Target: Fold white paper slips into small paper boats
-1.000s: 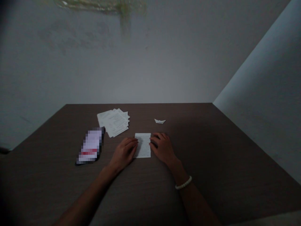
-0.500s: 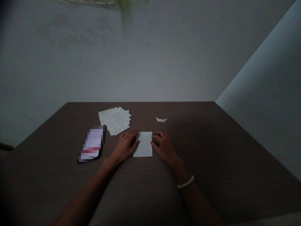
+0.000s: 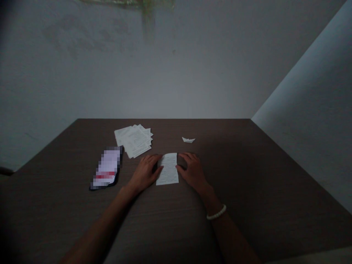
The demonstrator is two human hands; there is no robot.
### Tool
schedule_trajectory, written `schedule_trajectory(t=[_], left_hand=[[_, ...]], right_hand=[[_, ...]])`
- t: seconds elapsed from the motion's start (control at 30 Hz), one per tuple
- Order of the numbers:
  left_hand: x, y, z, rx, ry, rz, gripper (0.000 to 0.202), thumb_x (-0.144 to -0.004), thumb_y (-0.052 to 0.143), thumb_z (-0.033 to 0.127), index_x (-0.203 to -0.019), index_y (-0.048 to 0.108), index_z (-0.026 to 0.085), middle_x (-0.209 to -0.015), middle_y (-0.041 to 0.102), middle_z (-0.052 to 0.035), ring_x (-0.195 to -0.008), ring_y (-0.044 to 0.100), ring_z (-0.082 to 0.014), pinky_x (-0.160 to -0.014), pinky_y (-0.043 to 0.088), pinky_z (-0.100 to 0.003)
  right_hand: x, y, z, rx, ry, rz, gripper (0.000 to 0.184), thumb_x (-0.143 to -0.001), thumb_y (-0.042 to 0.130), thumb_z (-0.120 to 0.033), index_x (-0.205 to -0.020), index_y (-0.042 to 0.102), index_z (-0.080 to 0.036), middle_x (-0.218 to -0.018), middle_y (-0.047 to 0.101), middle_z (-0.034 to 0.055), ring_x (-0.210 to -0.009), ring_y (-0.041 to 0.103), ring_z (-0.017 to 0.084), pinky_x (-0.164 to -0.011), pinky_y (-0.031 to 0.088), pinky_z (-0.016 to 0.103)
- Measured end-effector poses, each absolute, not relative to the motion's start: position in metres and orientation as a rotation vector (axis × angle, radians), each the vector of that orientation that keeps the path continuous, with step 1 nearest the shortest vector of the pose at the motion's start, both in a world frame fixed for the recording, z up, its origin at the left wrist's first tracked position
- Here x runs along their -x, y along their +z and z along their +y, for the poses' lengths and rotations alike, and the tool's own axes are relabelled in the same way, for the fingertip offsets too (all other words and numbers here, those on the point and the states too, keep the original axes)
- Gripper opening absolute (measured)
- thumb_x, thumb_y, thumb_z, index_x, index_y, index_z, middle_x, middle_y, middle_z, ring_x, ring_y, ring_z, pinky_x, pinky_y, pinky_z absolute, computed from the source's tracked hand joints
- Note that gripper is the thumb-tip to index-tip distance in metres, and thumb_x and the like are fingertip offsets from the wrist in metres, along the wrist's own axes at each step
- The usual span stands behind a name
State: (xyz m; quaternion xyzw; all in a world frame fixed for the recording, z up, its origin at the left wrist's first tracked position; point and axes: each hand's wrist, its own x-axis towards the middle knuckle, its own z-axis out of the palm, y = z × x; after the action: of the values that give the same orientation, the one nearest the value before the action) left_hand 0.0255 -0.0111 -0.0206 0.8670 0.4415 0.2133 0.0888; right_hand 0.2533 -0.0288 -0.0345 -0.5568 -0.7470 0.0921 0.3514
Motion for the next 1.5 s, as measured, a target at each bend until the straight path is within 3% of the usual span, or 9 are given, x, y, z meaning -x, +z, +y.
schedule_trajectory(t=[0.63, 0.9, 1.13, 1.5], left_hand=[[-0.0258, -0.0182, -0.0138, -2.617, 0.628, 1.249, 0.029, -0.091, 0.049, 0.025, -0.118, 0.056, 0.015, -0.112, 0.064, -0.0105, -0.107, 0.054, -0.0261, -0.091, 0.042, -0.043], [-0.0265, -0.0213, -0.0133, -2.571, 0.669, 1.35, 0.041, -0.088, 0.054, 0.027, -0.128, 0.052, 0.016, -0.131, 0.056, -0.0122, -0.124, 0.046, -0.0286, -0.102, 0.037, -0.046], [-0.0258, -0.0224, -0.0127, -2.52, 0.68, 1.358, 0.04, -0.087, 0.056, 0.028, -0.124, 0.053, 0.014, -0.118, 0.062, -0.0124, -0.113, 0.053, -0.0278, -0.097, 0.041, -0.045], [-0.0259, -0.0189, -0.0155, -2.511, 0.664, 1.269, 0.041, -0.089, 0.054, 0.025, -0.128, 0.052, 0.015, -0.118, 0.06, -0.0118, -0.109, 0.053, -0.0256, -0.096, 0.043, -0.041]], right_hand=[[-0.2519, -0.0333, -0.0296, 1.483, 0.219, -1.93, 0.03, -0.08, 0.065, -0.027, -0.11, 0.065, -0.022, -0.115, 0.062, 0.0088, -0.107, 0.054, 0.026, -0.095, 0.043, 0.045], [-0.2517, -0.0324, -0.0299, 1.534, 0.196, -1.989, 0.03, -0.082, 0.064, -0.028, -0.111, 0.066, -0.022, -0.119, 0.06, 0.0092, -0.111, 0.052, 0.027, -0.097, 0.042, 0.046], [-0.2517, -0.0311, -0.0299, 1.539, 0.223, -1.978, 0.031, -0.082, 0.064, -0.029, -0.112, 0.065, -0.023, -0.119, 0.061, 0.0095, -0.111, 0.053, 0.028, -0.095, 0.043, 0.048], [-0.2518, -0.0337, -0.0277, 1.497, 0.227, -1.949, 0.04, -0.08, 0.067, -0.029, -0.119, 0.062, -0.02, -0.119, 0.062, 0.0096, -0.11, 0.053, 0.027, -0.096, 0.042, 0.045]])
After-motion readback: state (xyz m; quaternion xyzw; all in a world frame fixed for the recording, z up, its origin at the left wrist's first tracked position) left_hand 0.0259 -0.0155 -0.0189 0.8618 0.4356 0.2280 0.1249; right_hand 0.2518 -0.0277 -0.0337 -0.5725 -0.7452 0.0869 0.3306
